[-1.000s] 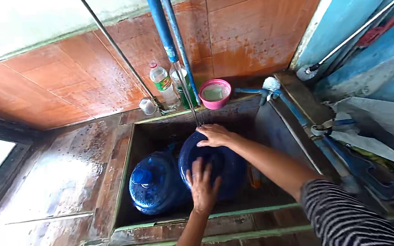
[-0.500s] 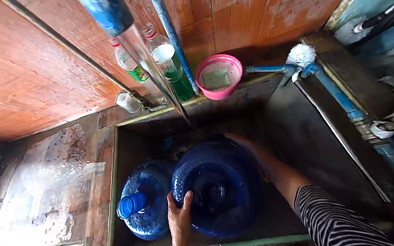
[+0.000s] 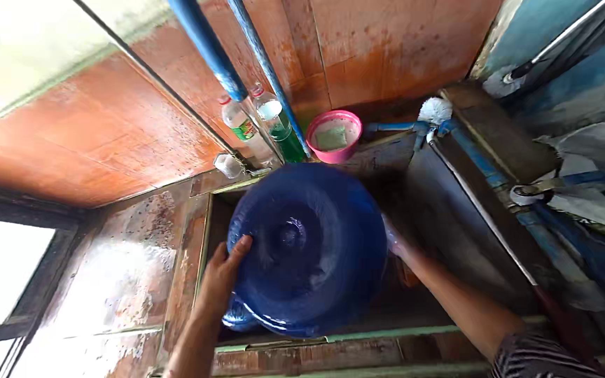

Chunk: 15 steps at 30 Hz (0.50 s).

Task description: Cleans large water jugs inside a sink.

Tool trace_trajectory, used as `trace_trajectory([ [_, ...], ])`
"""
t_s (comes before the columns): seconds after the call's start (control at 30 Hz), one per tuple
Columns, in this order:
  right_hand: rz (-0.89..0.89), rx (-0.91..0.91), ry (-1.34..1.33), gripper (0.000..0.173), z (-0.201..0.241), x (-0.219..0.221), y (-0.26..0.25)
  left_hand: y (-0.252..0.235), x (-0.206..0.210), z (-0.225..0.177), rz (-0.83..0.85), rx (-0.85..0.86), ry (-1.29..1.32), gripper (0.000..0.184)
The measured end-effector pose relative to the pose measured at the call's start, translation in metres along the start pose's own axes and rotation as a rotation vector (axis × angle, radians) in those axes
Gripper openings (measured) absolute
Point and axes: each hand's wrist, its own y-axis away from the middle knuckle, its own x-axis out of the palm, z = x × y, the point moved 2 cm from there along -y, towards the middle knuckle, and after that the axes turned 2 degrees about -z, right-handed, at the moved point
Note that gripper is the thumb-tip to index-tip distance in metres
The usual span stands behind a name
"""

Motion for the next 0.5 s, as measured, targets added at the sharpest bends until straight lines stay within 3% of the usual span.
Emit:
trace_trajectory([
  [0.1, -0.018, -0.124, -0.147, 0.050, 0.018, -0.020, 0.027, 0.032, -0.035, -0.054, 0.083, 0.163, 0.097, 0.041],
  [0.13, 0.068, -0.216, -0.082, 0.043, 0.010, -0.026, 0.041, 0.042, -0.038, -0.065, 0.109, 0.190, 0.082, 0.042],
  [0.2, 0.208, -0.436, 0.357, 0.031, 0.001, -0.016, 0.078, 0.056, -0.033, -0.075, 0.135, 0.162, 0.035, 0.044],
  [0.27, 0.160, -0.468, 0.623, 0.043, 0.023, 0.014, 0.122, 0.066, -0.024, -0.083, 0.132, 0.090, -0.016, 0.048],
  [0.3, 0.170, -0.462, 0.583, 0.044, 0.026, 0.019, 0.131, 0.072, -0.024, -0.090, 0.120, 0.068, -0.052, 0.052],
  [0.37, 0.238, -0.556, 0.252, 0.034, 0.022, 0.012, 0.127, 0.084, -0.034, -0.113, 0.103, 0.050, -0.070, 0.059],
  [0.5, 0.348, -0.209, -0.581, 0.028, 0.001, -0.004, 0.115, 0.105, -0.034, -0.145, 0.133, 0.169, -0.053, 0.052],
])
